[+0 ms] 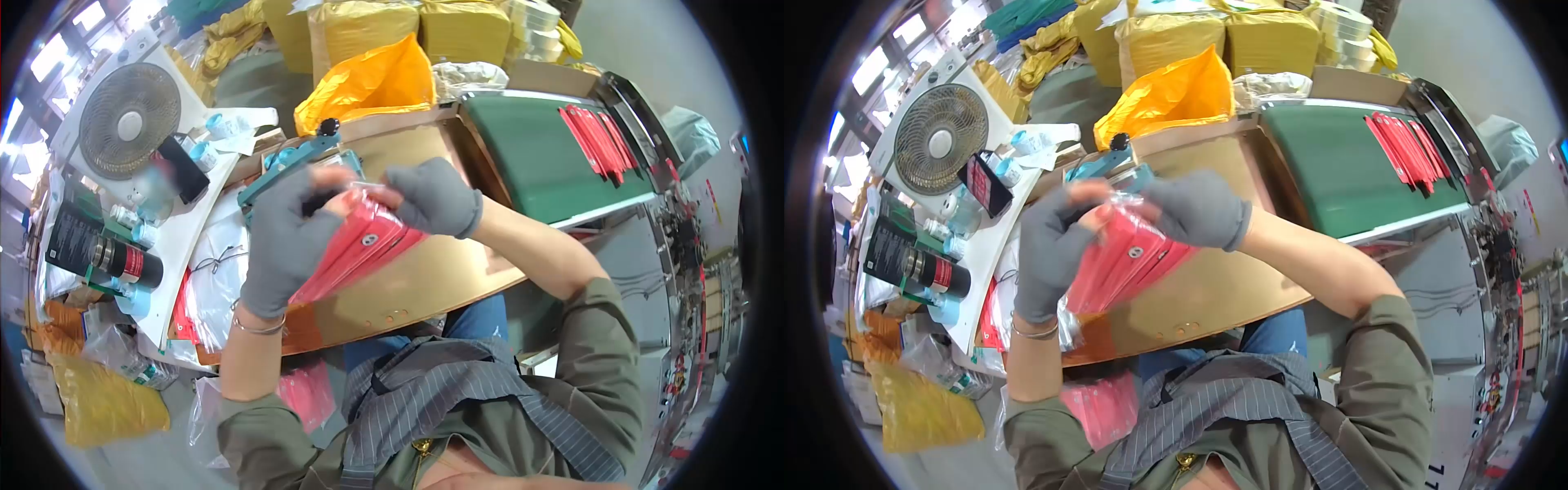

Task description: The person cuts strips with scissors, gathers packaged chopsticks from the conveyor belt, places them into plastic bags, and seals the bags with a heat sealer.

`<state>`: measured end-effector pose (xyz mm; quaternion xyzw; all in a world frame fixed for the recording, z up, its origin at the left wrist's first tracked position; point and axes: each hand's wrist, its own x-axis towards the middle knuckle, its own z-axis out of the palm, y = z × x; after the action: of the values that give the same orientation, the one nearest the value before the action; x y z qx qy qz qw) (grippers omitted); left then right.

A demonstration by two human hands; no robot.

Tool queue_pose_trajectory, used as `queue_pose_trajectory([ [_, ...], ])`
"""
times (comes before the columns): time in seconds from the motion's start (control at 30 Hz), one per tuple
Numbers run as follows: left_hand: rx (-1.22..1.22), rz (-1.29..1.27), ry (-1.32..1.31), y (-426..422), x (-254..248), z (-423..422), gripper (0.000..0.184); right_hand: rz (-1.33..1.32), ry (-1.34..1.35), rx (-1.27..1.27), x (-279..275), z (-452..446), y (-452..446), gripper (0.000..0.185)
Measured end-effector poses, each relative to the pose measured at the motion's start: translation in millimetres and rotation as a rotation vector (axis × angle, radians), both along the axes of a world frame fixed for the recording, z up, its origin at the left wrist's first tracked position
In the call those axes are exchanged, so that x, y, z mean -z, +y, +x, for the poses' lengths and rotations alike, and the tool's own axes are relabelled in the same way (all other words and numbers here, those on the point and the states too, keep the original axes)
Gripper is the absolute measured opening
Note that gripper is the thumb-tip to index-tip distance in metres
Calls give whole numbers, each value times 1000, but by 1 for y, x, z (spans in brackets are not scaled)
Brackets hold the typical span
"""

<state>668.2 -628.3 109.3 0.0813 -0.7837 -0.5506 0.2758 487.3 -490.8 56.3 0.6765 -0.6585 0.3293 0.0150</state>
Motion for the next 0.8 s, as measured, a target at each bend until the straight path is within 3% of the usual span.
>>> queue_pose_trajectory([
  [0.03, -69, -87, 182, -6, 14, 1, 50, 0, -201, 43, -10, 7, -9, 26],
  [0.07, -44, -11, 86, -12, 35, 2, 56, -3, -399, 87, -15, 10, -20, 24],
  [0.1, -23, 63, -12, -18, 55, 2, 63, -61, -260, 107, -1, 4, -38, 24],
  [0.17, 44, 211, -226, -38, 128, -6, 47, -175, 6, 150, 48, -18, -81, 26],
  [0.2, 37, 322, -288, -45, 155, -10, 43, 65, 236, 177, 56, -30, -96, 31],
  [0.3, -148, 559, -247, -68, 217, -19, 31, -84, -91, 661, 83, -74, -154, 34],
  [0.33, -164, 614, -230, -77, 228, -20, 32, -61, -158, 612, 81, -80, -173, 34],
  [0.4, -189, 681, -215, -92, 230, -21, 37, -19, -303, 526, 77, -79, -207, 35],
  [0.53, -327, 682, -275, -138, 226, -26, 43, -80, -41, 403, 12, -27, -218, 29],
  [0.63, -322, 808, -230, -149, 232, -17, 44, 40, 127, 550, 76, -59, -238, 27],
  [0.67, -338, 676, -122, -152, 246, -17, 44, 113, 67, 545, 107, -67, -231, 23],
  [0.7, -349, 685, -200, -150, 245, -15, 44, 189, 8, 540, 130, -71, -224, 21],
  [0.8, -373, 688, -306, -143, 246, -12, 42, 168, 28, 551, 138, -80, -233, 19],
])
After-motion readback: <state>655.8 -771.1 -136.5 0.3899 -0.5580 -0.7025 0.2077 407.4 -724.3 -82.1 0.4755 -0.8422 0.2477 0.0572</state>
